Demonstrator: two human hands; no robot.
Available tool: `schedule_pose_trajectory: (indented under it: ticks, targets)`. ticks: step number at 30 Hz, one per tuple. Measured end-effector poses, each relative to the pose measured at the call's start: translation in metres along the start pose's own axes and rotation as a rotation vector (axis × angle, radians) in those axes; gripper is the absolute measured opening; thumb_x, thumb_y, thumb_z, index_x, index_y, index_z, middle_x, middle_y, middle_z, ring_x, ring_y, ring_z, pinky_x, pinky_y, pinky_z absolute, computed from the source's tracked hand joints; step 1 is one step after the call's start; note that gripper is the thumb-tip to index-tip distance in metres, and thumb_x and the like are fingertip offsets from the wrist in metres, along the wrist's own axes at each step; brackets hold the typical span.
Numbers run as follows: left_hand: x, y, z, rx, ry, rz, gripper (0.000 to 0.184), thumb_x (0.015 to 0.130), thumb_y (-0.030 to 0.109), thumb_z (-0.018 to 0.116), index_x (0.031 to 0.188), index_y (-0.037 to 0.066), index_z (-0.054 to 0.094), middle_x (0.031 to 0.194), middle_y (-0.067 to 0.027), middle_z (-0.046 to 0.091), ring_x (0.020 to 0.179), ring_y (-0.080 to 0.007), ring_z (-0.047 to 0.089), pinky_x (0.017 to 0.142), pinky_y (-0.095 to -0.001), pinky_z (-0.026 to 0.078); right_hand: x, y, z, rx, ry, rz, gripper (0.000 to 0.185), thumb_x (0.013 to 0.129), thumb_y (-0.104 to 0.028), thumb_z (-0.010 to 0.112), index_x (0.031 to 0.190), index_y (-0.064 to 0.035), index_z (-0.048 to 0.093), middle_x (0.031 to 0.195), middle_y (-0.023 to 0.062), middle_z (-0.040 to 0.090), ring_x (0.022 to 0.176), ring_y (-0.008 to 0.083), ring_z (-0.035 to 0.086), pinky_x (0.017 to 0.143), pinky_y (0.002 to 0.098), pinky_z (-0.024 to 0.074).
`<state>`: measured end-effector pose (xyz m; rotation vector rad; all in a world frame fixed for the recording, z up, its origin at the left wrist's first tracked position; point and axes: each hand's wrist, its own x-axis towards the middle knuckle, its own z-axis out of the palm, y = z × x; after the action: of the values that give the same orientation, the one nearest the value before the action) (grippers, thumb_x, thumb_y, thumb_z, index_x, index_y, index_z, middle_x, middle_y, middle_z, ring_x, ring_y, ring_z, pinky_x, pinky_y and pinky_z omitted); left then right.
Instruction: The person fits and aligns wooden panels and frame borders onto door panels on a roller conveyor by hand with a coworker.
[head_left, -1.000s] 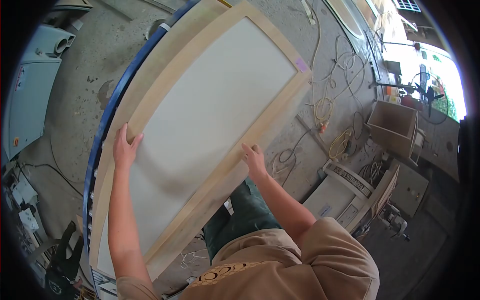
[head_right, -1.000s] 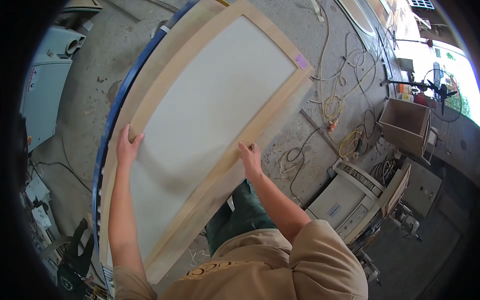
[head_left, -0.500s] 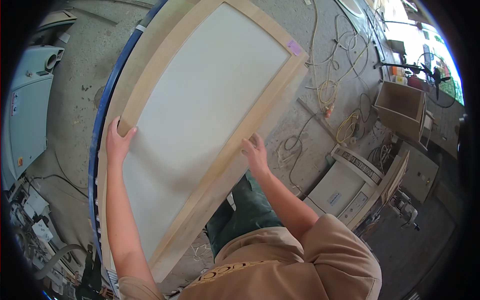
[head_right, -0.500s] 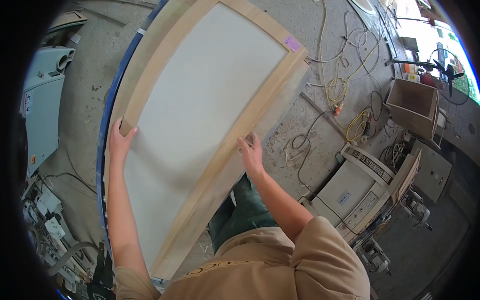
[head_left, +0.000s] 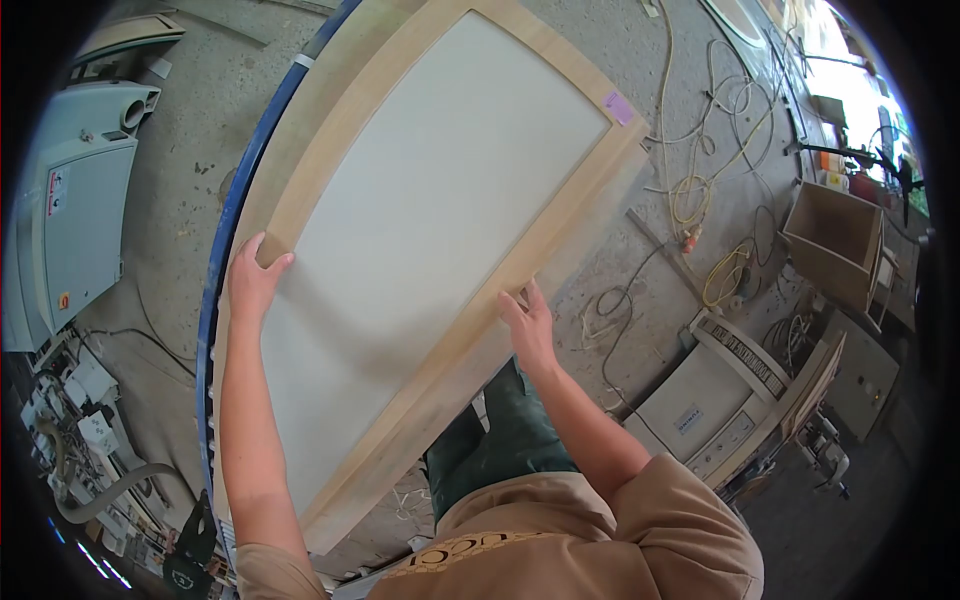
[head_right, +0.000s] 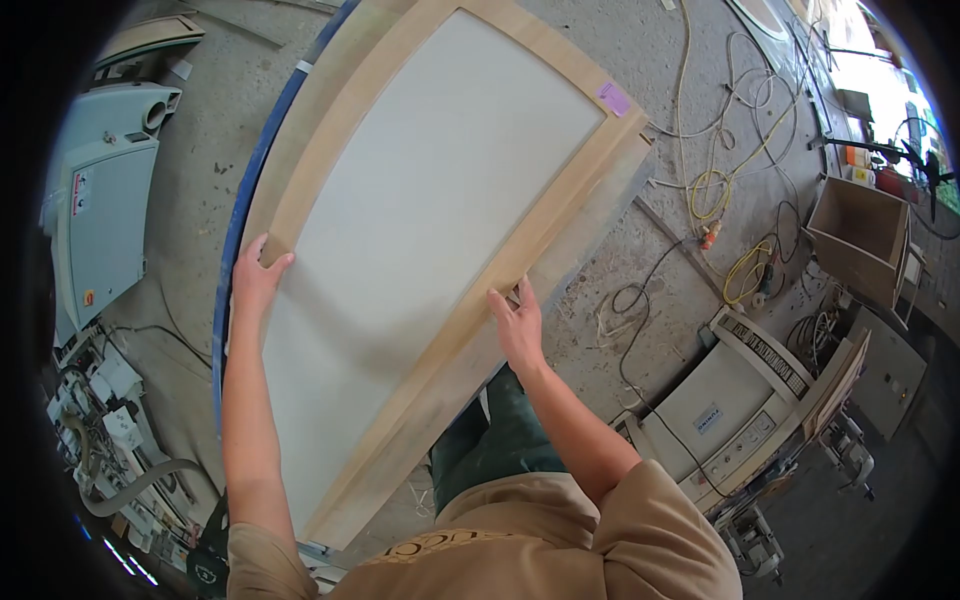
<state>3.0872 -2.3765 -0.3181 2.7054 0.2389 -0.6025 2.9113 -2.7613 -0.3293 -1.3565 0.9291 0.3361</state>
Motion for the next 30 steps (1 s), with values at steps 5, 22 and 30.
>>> schedule_pose_trajectory:
  ticks: [5, 22, 30]
  targets:
    - [0.002, -0.002, 0.001, 0.006, 0.011, 0.013, 0.069, 0.075, 0.03, 0.081, 0.13, -0.005, 0.056, 0.131, -0.0226, 0.059, 0.123, -0.0355, 0.056, 0.104, -0.0394, 0.043, 0.001, -0.006, -0.005, 0.002, -0.05, 0.025, 0.061, 0.095, -0.018, 0.06, 0.148, 0.0003, 0.037, 0.141, 0.015, 0.051, 0.123, 0.0256, 0.055, 0.101, 0.0364, 0.0439]
    - [0.01, -0.012, 0.013, -0.008, 0.082, 0.073, 0.063, 0.07, 0.026, 0.086, 0.123, 0.002, 0.062, 0.121, -0.0193, 0.063, 0.117, -0.0337, 0.058, 0.099, -0.0409, 0.047, 0.002, 0.006, -0.016, 0.169, 0.041, 0.001, 0.047, 0.095, -0.016, 0.062, 0.137, 0.0005, 0.049, 0.121, 0.0105, 0.061, 0.107, 0.0173, 0.058, 0.093, 0.0303, 0.0454]
    - [0.0, -0.023, 0.041, -0.075, 0.135, -0.102, 0.06, 0.071, 0.024, 0.081, 0.125, 0.011, 0.059, 0.125, -0.0167, 0.059, 0.12, -0.035, 0.054, 0.101, -0.047, 0.044, 0.019, 0.024, -0.041, 0.028, -0.177, -0.01, 0.06, 0.094, -0.03, 0.061, 0.143, -0.0012, 0.04, 0.137, 0.0146, 0.051, 0.129, 0.0288, 0.05, 0.105, 0.0463, 0.0397]
